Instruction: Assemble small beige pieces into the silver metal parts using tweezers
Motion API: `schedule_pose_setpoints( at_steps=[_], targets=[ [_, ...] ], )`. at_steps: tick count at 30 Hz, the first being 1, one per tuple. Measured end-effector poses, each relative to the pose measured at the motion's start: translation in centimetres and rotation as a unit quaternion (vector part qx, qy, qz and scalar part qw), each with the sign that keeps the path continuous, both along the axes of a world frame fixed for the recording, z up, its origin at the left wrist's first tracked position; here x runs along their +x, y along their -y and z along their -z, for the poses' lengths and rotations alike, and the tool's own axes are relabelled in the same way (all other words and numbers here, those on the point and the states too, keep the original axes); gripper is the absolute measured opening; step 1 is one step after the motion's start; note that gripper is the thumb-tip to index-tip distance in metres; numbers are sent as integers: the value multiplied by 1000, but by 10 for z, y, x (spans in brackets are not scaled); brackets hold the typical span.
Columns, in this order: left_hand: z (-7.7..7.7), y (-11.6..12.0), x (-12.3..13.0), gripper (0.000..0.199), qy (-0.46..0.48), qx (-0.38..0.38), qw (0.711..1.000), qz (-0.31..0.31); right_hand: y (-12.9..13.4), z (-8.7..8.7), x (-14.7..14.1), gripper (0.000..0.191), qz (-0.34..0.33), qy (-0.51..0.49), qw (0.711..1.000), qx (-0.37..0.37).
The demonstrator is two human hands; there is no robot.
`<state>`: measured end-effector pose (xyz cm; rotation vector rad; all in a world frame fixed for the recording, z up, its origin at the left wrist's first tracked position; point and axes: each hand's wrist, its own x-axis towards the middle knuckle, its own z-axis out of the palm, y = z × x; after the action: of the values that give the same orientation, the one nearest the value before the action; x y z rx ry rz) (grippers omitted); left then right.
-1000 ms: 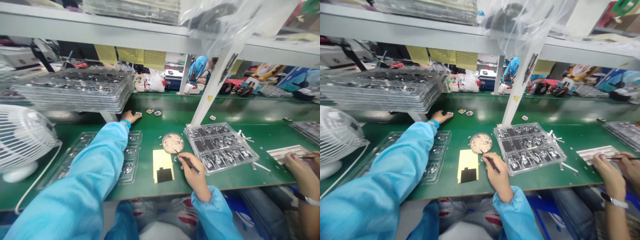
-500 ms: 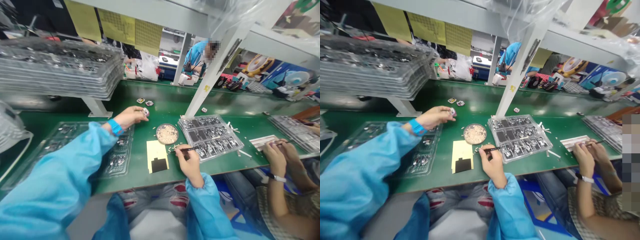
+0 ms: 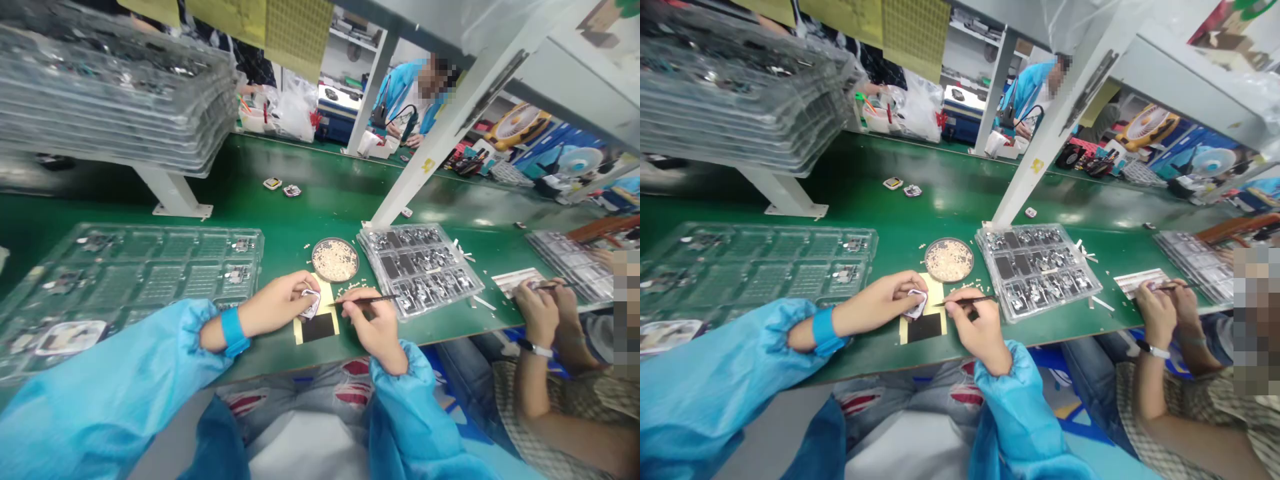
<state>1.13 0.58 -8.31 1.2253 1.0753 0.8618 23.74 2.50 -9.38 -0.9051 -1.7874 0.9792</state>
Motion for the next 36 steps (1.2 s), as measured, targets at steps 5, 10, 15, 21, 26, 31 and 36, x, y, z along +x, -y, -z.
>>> schedule_pose_setpoints(
  at_steps=[5, 10, 15, 21, 26, 31, 36],
  targets=[
    [2, 2, -5, 20, -70, 19, 997, -3, -4, 2, -13, 13, -59, 5, 996, -72],
    [-3, 4, -7, 16, -237, 85, 967, -30, -5, 6, -12, 11, -83, -46, 988, -122],
    [-8, 6, -8, 15, -300, 88, 950, -22, -4, 2, -12, 11, -75, -7, 991, -115],
    [-7, 5, -9, 15, -290, 84, 953, -17, -6, 3, -16, 13, -68, 28, 993, -95],
    [-2, 5, -10, 17, -254, 86, 963, -37, -3, 3, -14, 10, -84, -33, 992, -90],
    [3, 3, -7, 18, -192, 77, 976, -70, 0, 4, -11, 7, -17, -110, 993, -26],
    [3, 3, -5, 18, -184, 80, 977, -73, -3, 2, -12, 3, -22, -30, 999, 12]
  ],
)
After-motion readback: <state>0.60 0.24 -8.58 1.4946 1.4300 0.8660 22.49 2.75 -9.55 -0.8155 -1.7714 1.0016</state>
